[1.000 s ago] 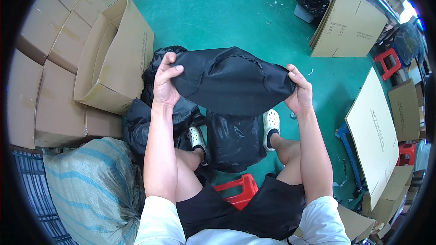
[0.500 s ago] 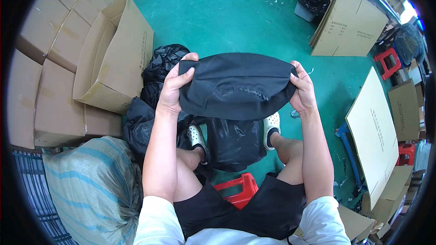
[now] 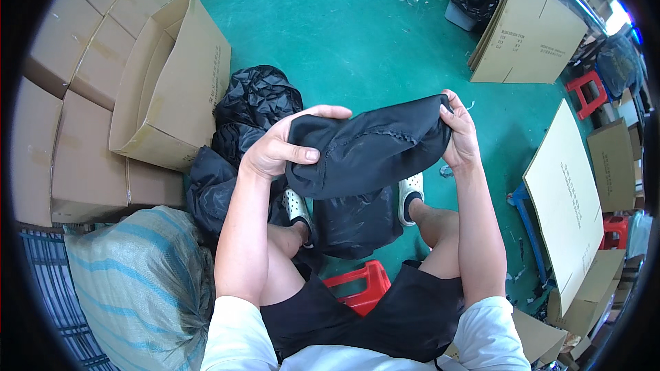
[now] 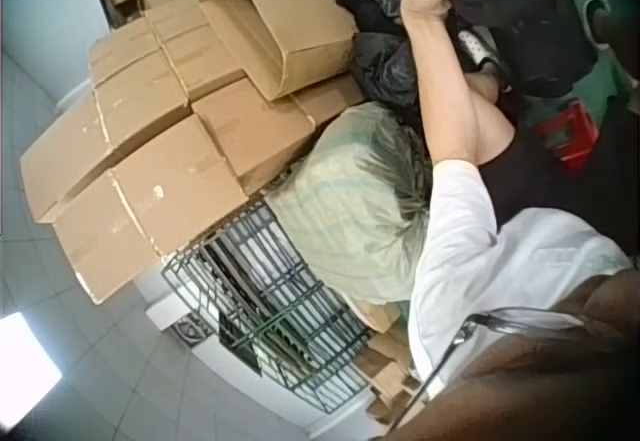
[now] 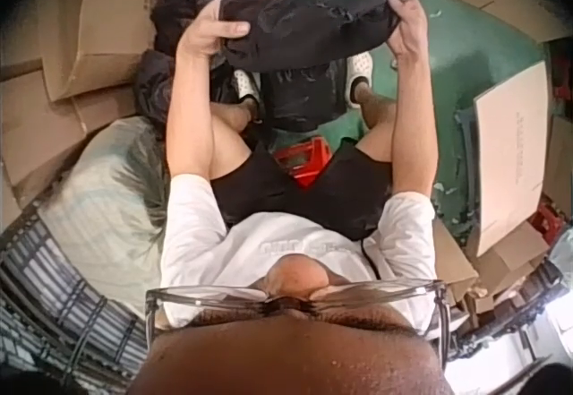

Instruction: Organizing and checking black waterproof bags on a warehouse floor.

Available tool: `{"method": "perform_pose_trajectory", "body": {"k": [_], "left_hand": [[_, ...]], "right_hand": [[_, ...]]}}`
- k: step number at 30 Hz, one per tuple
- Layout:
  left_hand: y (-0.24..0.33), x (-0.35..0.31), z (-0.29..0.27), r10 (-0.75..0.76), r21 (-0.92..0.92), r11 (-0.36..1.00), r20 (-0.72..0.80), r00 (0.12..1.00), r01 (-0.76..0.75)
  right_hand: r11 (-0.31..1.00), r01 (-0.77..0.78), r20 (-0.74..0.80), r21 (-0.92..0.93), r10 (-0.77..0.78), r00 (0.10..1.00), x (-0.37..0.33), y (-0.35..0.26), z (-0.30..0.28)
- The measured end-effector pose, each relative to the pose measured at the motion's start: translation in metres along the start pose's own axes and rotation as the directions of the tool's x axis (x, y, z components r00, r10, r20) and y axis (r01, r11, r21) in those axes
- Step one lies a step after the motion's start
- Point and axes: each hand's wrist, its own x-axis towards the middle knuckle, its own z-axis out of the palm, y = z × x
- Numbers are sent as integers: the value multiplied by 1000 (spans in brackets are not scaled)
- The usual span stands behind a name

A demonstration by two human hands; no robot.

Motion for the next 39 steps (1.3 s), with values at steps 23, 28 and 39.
{"method": "perform_pose_trajectory", "body": {"k": [23, 28, 39], "left_hand": [[-26, 23, -46, 178, -450, 752, -566, 805, -482], [-8, 12, -30, 145, -507, 742, -517, 844, -438], [-13, 4, -26, 238, -156, 907, -576, 782, -391]], "right_hand": [[887, -431, 86, -165, 448, 890, -14, 9, 4], [969, -200, 313, 144, 147, 938, -16, 4, 32], [949, -288, -148, 128, 305, 941, -8, 14, 14]]}}
